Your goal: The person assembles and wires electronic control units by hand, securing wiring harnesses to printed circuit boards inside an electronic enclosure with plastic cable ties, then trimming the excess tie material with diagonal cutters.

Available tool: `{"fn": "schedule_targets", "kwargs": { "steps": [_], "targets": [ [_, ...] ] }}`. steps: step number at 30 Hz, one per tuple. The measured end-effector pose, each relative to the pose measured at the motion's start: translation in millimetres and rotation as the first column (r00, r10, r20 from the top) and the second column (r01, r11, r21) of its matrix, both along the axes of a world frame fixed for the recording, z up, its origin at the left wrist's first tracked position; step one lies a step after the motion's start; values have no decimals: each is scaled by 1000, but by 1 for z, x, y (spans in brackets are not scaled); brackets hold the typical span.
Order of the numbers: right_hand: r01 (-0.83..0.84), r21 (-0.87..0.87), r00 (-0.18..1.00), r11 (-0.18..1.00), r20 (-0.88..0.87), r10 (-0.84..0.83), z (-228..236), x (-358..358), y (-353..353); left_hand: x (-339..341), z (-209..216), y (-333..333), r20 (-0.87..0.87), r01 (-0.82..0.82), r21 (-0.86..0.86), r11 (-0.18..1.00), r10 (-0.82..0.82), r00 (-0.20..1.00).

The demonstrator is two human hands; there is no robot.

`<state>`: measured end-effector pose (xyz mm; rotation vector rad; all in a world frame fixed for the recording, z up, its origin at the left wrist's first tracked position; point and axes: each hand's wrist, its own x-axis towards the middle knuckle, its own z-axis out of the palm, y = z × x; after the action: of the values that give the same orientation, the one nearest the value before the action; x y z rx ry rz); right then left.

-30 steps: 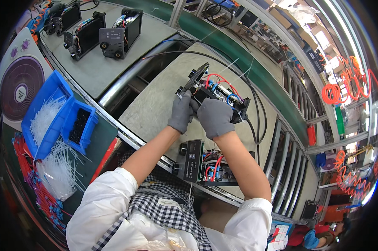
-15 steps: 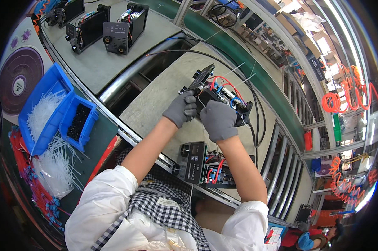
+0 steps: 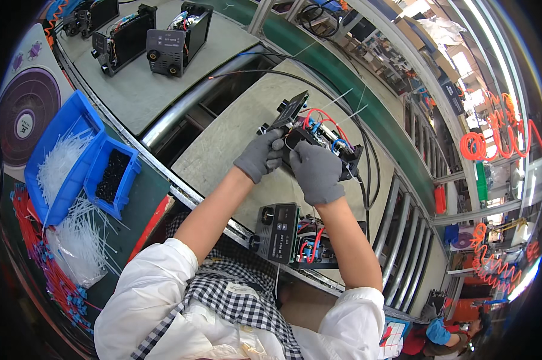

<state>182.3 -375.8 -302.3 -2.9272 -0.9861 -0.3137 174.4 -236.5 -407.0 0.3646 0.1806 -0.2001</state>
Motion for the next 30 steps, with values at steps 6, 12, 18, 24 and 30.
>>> {"fn": "schedule_targets", "kwargs": {
  "steps": [6,12,18,24,30],
  "targets": [
    [-3,11,1000,1000,10,3,1,-1,2,8,-26,3,128,63,-328,942,-21,992],
    [-54,86,999,995,0,54,3,-2,2,10,-30,-7,165,34,-340,940,24,986],
    [-63,145,994,987,-78,75,0,2,-1,-23,16,-21,-139,-261,90,961,271,952],
    [-195,166,981,967,23,194,-14,9,3,-38,10,2,118,-382,635,672,404,907],
    [-155,160,984,975,-64,167,-12,8,4,-36,11,16,199,-257,706,660,164,966]
  ]
}}
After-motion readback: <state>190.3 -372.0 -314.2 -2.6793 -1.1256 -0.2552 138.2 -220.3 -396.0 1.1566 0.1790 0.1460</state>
